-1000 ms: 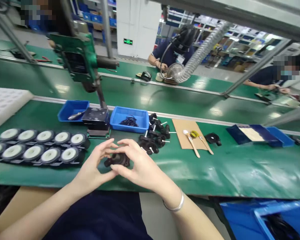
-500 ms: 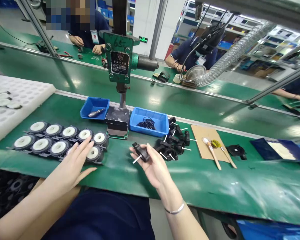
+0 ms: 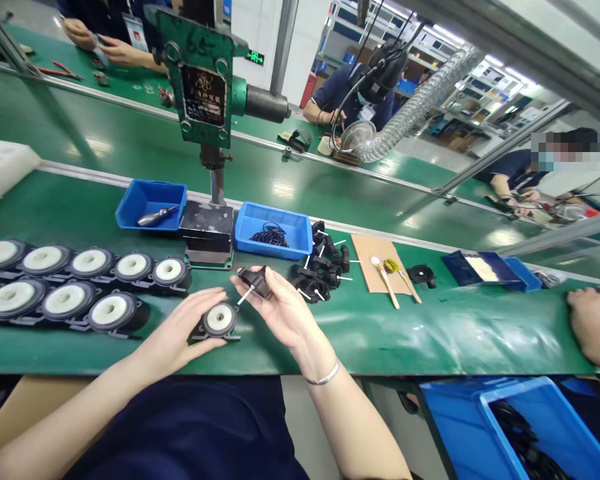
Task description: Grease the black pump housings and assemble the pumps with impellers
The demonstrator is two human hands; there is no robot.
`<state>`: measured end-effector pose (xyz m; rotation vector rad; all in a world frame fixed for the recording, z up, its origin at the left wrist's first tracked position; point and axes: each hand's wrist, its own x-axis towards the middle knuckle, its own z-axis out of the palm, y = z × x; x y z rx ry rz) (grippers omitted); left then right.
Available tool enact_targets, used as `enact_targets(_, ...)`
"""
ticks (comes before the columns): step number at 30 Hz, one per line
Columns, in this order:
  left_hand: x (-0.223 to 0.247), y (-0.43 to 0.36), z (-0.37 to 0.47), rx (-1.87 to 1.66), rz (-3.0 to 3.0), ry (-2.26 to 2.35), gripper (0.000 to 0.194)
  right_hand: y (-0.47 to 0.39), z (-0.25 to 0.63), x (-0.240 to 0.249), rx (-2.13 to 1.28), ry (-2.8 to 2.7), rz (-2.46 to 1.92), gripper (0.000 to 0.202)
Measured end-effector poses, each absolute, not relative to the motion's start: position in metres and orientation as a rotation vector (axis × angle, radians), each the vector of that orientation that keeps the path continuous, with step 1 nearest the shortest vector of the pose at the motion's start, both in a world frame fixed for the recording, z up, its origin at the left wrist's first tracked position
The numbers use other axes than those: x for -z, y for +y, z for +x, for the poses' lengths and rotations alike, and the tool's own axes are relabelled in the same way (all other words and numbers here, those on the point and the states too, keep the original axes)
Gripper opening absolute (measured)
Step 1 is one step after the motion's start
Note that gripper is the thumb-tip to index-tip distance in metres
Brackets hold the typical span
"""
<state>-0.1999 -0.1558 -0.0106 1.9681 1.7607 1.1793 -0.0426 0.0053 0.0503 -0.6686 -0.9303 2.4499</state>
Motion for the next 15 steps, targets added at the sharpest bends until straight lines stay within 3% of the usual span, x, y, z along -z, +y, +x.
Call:
enact_targets(6, 0.029, -0.15, -0.194, -1.351, 1.363, 1.508, 0.091, 0.007, -0.052, -0.051, -2.237, -1.332, -0.692, 0.016)
enact_targets(15, 0.035, -0.152, -0.192, -1.375, 1.263, 1.506, 0.097, -0.008, -0.058, -0.039, -2.006, -1.731, -0.542, 0.015)
